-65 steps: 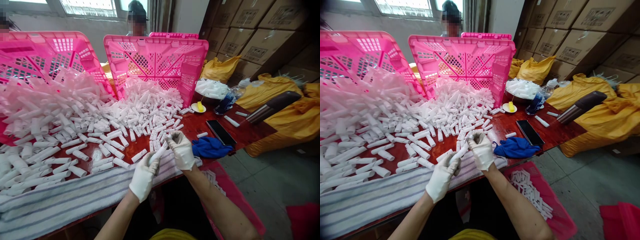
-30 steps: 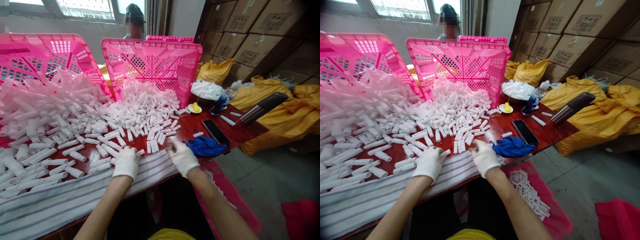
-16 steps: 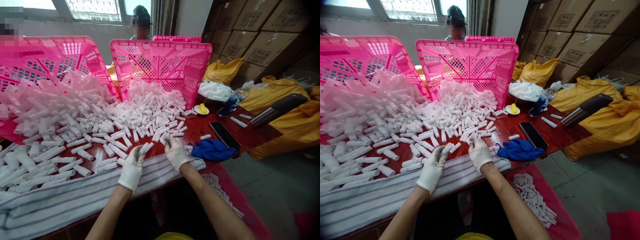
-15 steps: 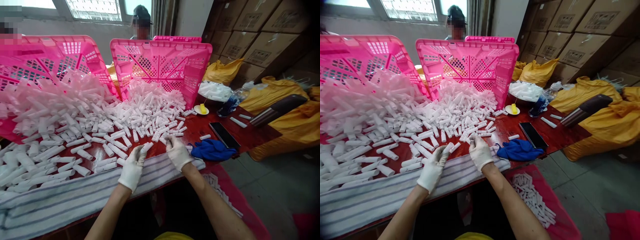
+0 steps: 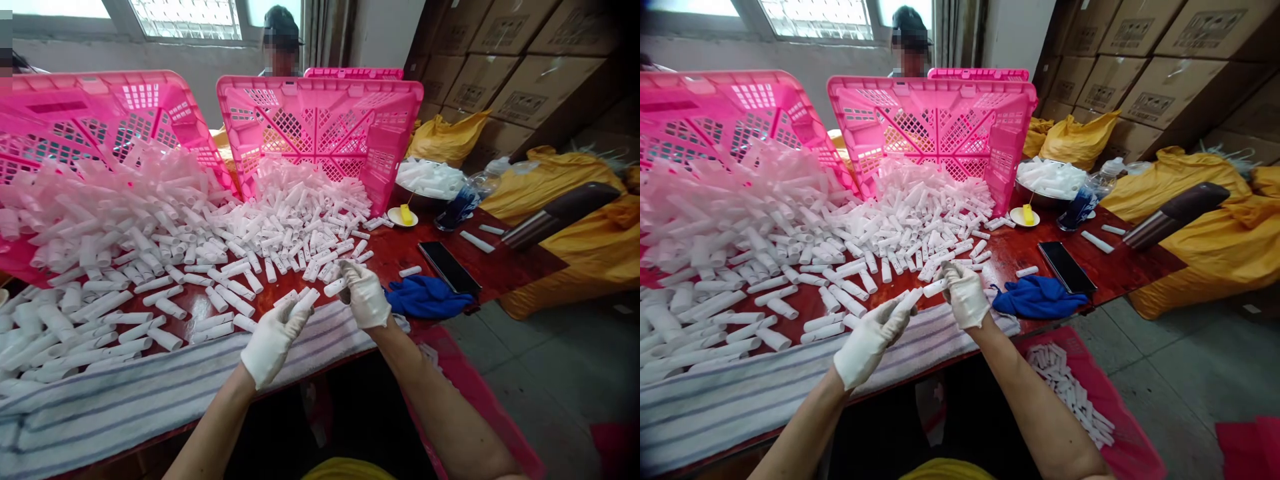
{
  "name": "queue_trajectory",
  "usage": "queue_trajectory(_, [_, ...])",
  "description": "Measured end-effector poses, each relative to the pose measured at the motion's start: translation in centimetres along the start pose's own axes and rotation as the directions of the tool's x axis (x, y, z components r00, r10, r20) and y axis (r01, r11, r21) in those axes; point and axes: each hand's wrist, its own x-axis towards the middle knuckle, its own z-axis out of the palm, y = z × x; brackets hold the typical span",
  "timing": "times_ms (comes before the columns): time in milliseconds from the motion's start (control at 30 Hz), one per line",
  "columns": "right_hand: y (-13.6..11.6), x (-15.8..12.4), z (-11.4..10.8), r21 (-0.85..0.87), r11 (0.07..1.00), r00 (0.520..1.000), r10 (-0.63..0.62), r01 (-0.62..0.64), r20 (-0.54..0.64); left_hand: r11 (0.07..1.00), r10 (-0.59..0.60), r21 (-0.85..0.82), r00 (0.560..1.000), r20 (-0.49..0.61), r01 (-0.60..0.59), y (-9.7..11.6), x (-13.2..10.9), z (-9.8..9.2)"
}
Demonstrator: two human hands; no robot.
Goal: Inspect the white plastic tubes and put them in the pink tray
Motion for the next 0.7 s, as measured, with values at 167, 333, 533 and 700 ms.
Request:
queue_trajectory(167, [-0.9,-0.6,0.5,-0.388,0.904,0.983,-0.174,0.18,0.05,0.983,0.052,0.177,0.999,-0.015,-0.049,-1.1,0.0,0.5])
queue_trajectory(333, [-1.5,-2.0,0.7,-0.395,0.864,0.937,-0.212,0.312,0.277,0.977,0.102,0.194,0.991,-0.085,-0.084,-1.8,0.2,1.3])
queue_trajectory(533, [-1.1,-2.8,-0.5,-0.081,0.974,0.977,-0.208,0.211,0.04,0.972,0.129,0.217,0.975,-0.181,-0.088,-1.8,0.0,1.8])
queue_trajectory(700, [-0.1,-2.8,0.3,-0.037,0.993,0.993,-0.109,0.111,0.049,0.838,0.418,0.491,0.859,-0.296,-0.239,-2.0,-0.5,1.8])
